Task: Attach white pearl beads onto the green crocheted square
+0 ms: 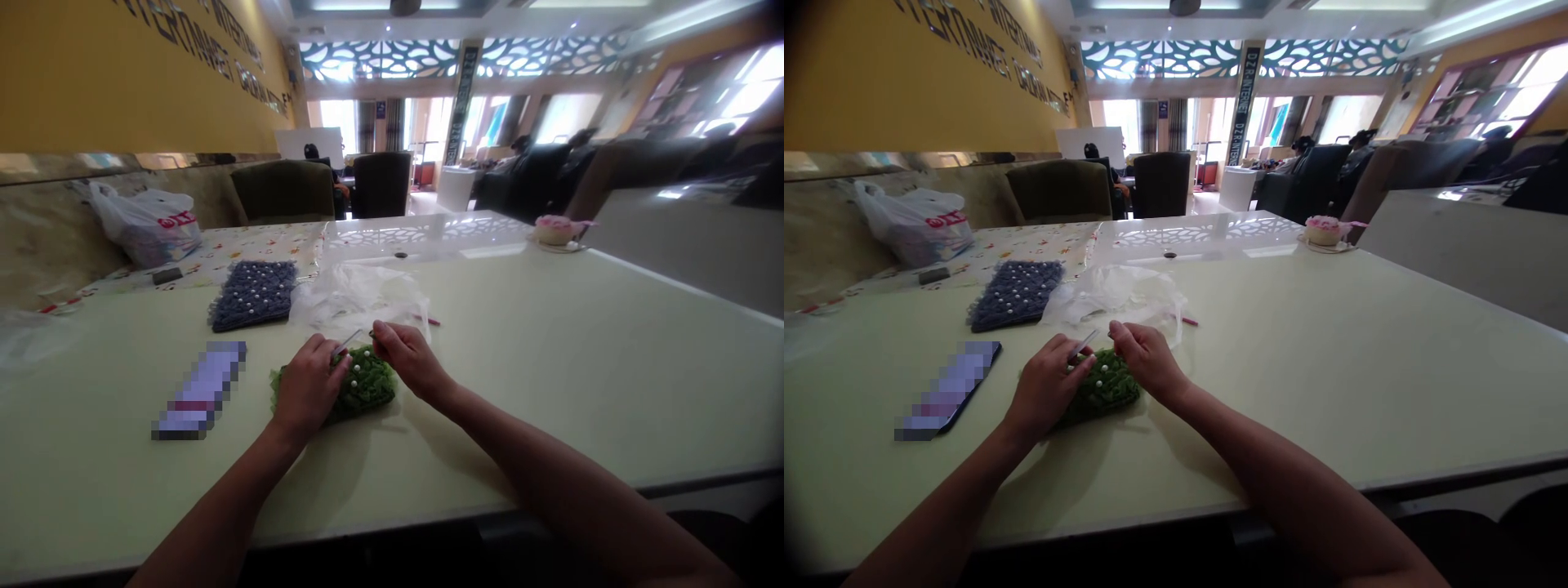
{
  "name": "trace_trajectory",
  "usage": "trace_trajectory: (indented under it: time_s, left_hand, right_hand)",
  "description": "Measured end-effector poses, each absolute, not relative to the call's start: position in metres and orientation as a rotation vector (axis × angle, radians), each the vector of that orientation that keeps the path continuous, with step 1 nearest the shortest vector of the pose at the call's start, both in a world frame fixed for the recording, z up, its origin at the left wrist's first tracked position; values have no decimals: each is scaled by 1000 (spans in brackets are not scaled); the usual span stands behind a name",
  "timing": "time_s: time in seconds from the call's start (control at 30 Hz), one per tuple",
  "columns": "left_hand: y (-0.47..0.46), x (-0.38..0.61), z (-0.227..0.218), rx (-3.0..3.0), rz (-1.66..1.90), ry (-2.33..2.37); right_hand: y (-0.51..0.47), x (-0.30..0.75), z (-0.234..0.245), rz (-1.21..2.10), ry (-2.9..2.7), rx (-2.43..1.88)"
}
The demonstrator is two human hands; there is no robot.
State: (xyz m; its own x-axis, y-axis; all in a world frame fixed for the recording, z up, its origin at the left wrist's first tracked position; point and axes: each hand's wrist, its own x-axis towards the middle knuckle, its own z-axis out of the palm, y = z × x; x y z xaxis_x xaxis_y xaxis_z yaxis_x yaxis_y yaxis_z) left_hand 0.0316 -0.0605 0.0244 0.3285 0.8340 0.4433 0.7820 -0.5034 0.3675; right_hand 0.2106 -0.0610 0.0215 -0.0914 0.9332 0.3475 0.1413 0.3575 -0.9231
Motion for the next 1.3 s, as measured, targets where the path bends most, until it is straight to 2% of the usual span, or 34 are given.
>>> trace_trajectory:
  time_s: [1.13,1.3]
  left_hand:
    - [-63,31,24,2472,850,1564]
    - [-65,30,31,2202,979,1441]
  right_hand:
    - [-59,209,17,980,-1517,-982]
    - [-63,209,22,977,-1451,-966]
